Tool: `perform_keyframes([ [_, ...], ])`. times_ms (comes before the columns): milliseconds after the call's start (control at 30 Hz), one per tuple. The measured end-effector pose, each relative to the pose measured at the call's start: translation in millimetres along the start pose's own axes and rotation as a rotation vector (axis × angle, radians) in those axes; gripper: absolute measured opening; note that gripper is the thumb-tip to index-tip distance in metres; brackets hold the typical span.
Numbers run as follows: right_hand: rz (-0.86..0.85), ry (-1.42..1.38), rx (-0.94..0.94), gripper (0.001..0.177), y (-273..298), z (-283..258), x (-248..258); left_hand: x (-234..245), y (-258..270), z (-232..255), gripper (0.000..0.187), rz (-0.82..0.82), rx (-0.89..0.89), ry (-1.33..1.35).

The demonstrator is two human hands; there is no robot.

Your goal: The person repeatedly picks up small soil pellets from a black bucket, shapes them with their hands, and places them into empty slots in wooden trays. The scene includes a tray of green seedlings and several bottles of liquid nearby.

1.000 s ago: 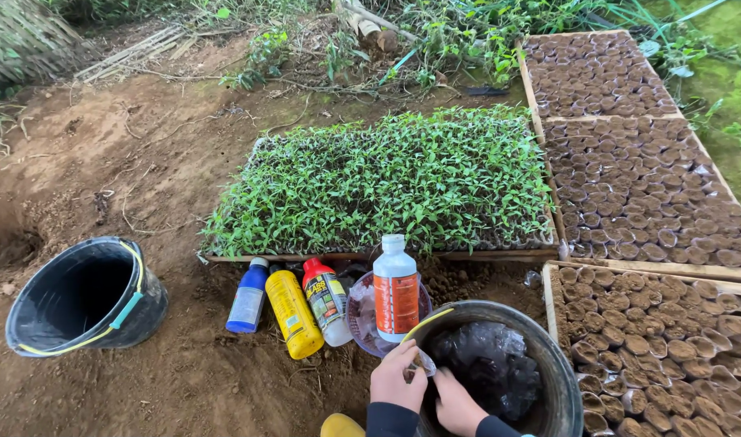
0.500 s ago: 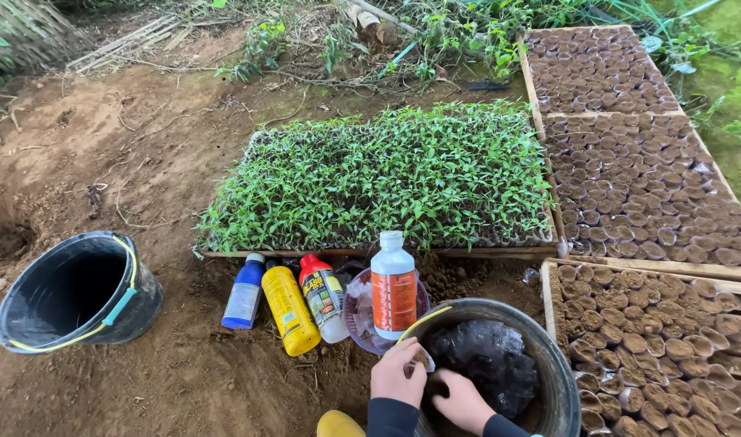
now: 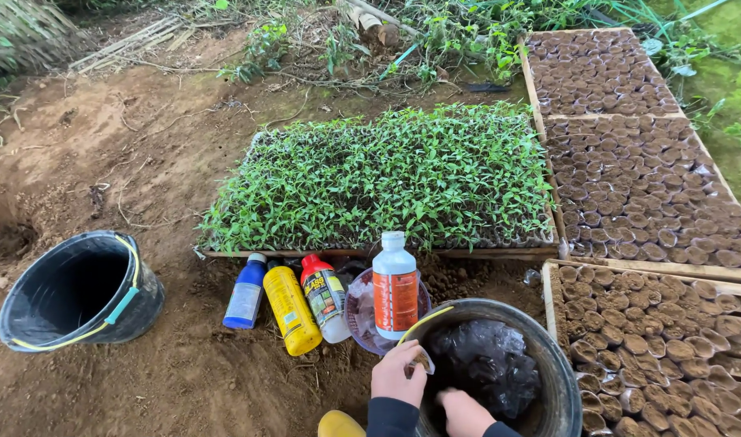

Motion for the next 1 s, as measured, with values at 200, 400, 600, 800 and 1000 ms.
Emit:
perform_keyframes([
  [200, 0.038, 0.126, 0.070, 0.056, 13, -10, 25, -14, 2, -16, 0.038, -0.096, 0.073, -0.037],
  [400, -0.188, -0.014, 0.079, 0.011, -27, 77, -111, -26, 5, -21, 0.045, -0.161, 0.116, -0.043],
  [600, -0.284, -0.212, -0.043, 0.015, 16, 58, -33, -51, 13, -45, 0.040, -0.269, 0.237, -0.088],
  [800, -0.235, -1.234, -0.269, 0.021, 68, -18, 108, -64, 19, -91, 0.042, -0.260, 0.298, -0.154],
  [1000, -0.112, -1.498, -0.327, 0.022, 54, -32, 138, -70, 21, -98, 0.046, -0.275, 0.283, -0.175],
])
Point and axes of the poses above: each hand's wrist, its own y-axis away from the middle knuckle, its own x-axis out of the back of the hand, z = x × y, the point moved 10 cm from there along -y, towards the middle knuckle, and after that the axes turned 8 degrees about y, right-handed, at the moved point
